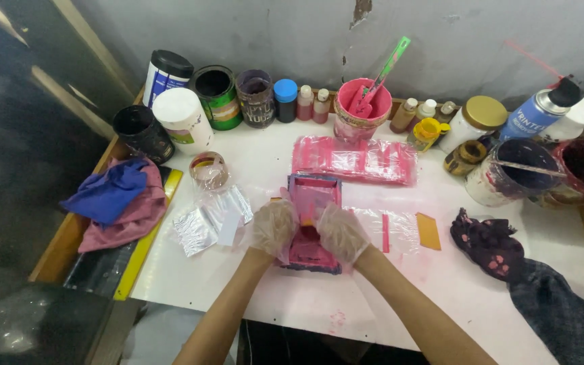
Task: Manual screen printing of pink ink onto small clear plastic bags using a hand-held roller and frame.
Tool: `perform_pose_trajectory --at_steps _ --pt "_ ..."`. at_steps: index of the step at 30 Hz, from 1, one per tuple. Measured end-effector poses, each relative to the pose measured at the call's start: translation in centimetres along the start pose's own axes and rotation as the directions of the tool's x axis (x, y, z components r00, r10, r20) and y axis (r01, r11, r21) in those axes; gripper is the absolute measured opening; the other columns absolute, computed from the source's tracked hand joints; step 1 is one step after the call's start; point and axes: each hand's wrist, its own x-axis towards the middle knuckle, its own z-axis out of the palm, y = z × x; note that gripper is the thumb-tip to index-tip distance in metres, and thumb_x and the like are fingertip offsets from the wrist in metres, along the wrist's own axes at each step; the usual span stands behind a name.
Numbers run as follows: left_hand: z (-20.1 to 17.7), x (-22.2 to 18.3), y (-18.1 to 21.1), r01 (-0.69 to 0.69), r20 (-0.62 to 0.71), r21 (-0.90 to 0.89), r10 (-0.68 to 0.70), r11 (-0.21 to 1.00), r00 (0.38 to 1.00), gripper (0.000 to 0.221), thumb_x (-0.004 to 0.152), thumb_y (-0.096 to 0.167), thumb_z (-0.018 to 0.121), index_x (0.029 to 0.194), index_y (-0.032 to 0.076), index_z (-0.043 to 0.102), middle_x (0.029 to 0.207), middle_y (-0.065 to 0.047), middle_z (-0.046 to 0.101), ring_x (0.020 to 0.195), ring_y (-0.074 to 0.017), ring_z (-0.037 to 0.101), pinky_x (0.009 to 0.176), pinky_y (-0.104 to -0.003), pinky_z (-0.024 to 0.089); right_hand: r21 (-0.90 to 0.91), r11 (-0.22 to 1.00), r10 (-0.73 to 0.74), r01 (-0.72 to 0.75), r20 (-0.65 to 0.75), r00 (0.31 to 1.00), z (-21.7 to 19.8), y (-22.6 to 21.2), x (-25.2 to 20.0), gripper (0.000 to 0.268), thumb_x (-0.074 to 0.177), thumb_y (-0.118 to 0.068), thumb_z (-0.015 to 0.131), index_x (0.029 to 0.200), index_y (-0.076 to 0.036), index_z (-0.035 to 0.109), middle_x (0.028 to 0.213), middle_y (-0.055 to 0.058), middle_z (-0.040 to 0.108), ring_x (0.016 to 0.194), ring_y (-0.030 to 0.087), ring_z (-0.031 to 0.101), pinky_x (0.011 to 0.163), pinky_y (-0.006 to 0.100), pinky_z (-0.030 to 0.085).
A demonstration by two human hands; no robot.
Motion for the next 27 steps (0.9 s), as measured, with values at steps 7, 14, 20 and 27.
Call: perform_pose_trajectory --at_steps 7,14,20,27 --pt "3.1 -0.1 -1.8 -0.058 -0.133 0.120 0.074 0.991 0.988 0.051 0.101 0.031 0.040 0.143 0.008 0.058 0.085 -0.019 0.077 0.082 -0.0351 0.077 0.071 -0.048 0.063 0.077 0.987 -0.150 0.139 0.149 0.977 -4.7 -3.3 -3.4 0.031 0.095 -0.028 0.043 0.107 -0.014 0.069 0.110 0.012 0.067 0.099 0.031 0.067 0.080 0.040 0.057" --pt "-3.3 -0.5 3.4 0.341 -0.064 -0.138 -0.352 0.930 0.934 0.065 0.106 0.053 0.033 0.106 0.007 0.079 0.086 -0.017 0.077 0.089 -0.0351 0.077 0.076 -0.047 0.061 0.017 0.999 0.030 -0.029 -0.043 0.999 3.4 3.8 2.4 0.025 0.087 -0.027 0.047 0.087 -0.010 0.067 0.086 0.012 0.065 0.078 0.035 0.067 0.067 0.050 0.054" --pt "-1.5 0.8 2.3 0.328 -0.038 -0.196 -0.342 0.924 0.939 0.057 0.103 0.055 0.033 0.111 0.013 0.071 0.094 -0.016 0.077 0.096 -0.0338 0.075 0.084 -0.046 0.060 0.098 0.993 0.075 -0.071 -0.036 0.997 0.8 5.2 6.0 0.030 0.097 -0.025 0.031 0.097 -0.017 0.059 0.084 0.006 0.054 0.073 0.025 0.064 0.066 0.030 0.055" --pt "-1.1 -1.0 -1.2 -0.014 0.034 -0.169 0.020 0.985 0.999 0.059 0.101 0.043 0.028 0.151 0.019 0.048 0.103 -0.019 0.075 0.098 -0.0413 0.074 0.084 -0.050 0.061 -0.143 0.984 0.104 -0.101 0.014 0.994 4.6 2.9 2.1 0.013 0.092 -0.021 0.046 0.091 -0.016 0.057 0.083 0.007 0.051 0.063 0.028 0.064 0.051 0.042 0.055"
